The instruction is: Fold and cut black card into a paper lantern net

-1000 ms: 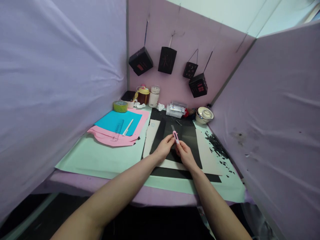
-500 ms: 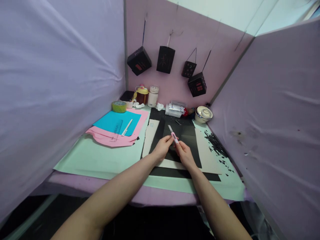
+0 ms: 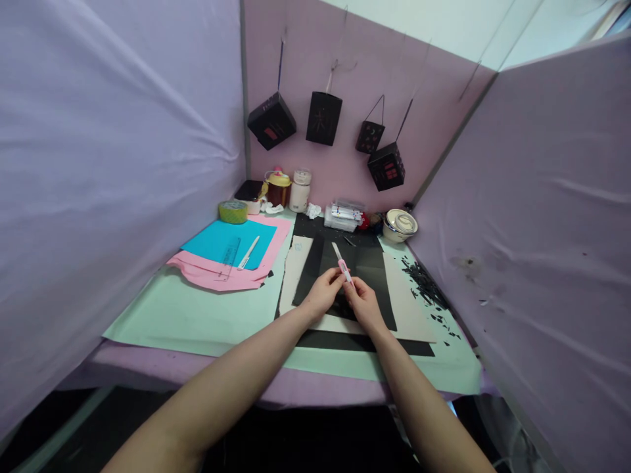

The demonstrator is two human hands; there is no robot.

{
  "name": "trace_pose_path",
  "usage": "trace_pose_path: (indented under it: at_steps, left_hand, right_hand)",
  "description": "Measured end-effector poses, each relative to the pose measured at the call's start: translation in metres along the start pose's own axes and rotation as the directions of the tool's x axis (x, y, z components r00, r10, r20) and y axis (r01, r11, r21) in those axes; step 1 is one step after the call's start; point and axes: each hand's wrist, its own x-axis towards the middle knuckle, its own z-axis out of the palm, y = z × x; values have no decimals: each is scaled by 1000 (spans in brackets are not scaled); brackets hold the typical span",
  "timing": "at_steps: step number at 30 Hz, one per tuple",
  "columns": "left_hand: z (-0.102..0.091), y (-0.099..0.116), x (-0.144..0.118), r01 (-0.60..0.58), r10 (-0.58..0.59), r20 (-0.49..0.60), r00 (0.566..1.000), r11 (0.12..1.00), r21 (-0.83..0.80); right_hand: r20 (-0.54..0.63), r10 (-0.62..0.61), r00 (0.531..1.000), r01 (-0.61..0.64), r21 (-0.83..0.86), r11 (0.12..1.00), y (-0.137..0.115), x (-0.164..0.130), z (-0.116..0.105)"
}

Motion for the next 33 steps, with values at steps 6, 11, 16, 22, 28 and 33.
trace_pose_path:
  at_steps: [6,11,16,22,28,33]
  left_hand:
    - [1,-2,-6,-63,55,43,998,975,215]
    - [6,2,-20,-493,299,398,867,633,598]
    - [18,1,-30,-714,106,734,670,363,599]
    - [18,3,-35,-731,-113,790,603,318,604]
    - [4,16,-53,-795,-123,873,473,367,482]
    - [-3,18,-60,-806,-87,883,462,375,458]
  right_hand:
    - [-123,10,992,-25,-123,992,-10,-24,-36]
    - [-184,105,977,-160,-317,935,-5,-70,-110]
    - [-239,133,962,-242,-521,819,17,-114,-166]
    - [-191,130,973,-217,-561,799,31,-135,-176]
    - [-110,165,980,-198,-549,812,25,-133,-173]
    - [-33,201,979,-187,-542,820,19,-130,-173]
